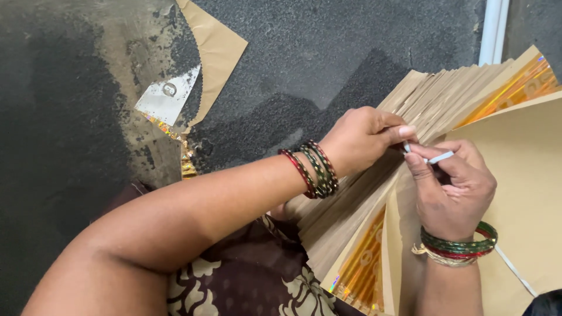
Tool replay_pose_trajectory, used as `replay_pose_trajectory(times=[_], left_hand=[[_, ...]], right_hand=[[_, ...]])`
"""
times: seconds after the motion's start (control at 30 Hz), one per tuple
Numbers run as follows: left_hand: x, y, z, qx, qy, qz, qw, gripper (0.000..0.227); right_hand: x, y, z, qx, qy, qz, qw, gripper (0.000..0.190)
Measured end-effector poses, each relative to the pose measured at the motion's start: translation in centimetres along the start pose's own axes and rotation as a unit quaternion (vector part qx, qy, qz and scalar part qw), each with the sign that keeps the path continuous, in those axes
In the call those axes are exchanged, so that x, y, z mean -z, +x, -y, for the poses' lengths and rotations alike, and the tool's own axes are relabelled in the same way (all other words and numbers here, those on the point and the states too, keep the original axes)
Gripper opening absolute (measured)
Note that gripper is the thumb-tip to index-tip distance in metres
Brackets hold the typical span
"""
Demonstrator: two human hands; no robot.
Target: The person aligns a stack of gold-foiled paper sheets on their lap, then wraps a white plastic tie around the stack and secures it with a knot. The person adjusts the stack and the tie to ensure it is tight.
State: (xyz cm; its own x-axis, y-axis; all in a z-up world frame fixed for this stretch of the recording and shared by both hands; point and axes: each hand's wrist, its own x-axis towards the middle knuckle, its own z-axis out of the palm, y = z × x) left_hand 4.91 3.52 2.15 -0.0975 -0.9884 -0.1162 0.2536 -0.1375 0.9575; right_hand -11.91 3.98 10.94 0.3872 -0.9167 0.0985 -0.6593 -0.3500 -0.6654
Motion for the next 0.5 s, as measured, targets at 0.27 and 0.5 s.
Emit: replay_pose_trajectory(times=[0.27, 0.5], left_hand=[[-2.0, 0.1, 2.8, 0.05, -0.224, -0.024, 0.973, 0.029], [-2.0, 1.3, 0.8, 0.068, -0.446, 0.003, 0.892, 0.036]], right_hand=[[-0.2, 0.4, 1.6, -0.01, 0.052, -0.035, 0.998, 0.012], [0.1, -0.3, 0.3, 0.023, 0.086, -0.056, 0.994, 0.006]])
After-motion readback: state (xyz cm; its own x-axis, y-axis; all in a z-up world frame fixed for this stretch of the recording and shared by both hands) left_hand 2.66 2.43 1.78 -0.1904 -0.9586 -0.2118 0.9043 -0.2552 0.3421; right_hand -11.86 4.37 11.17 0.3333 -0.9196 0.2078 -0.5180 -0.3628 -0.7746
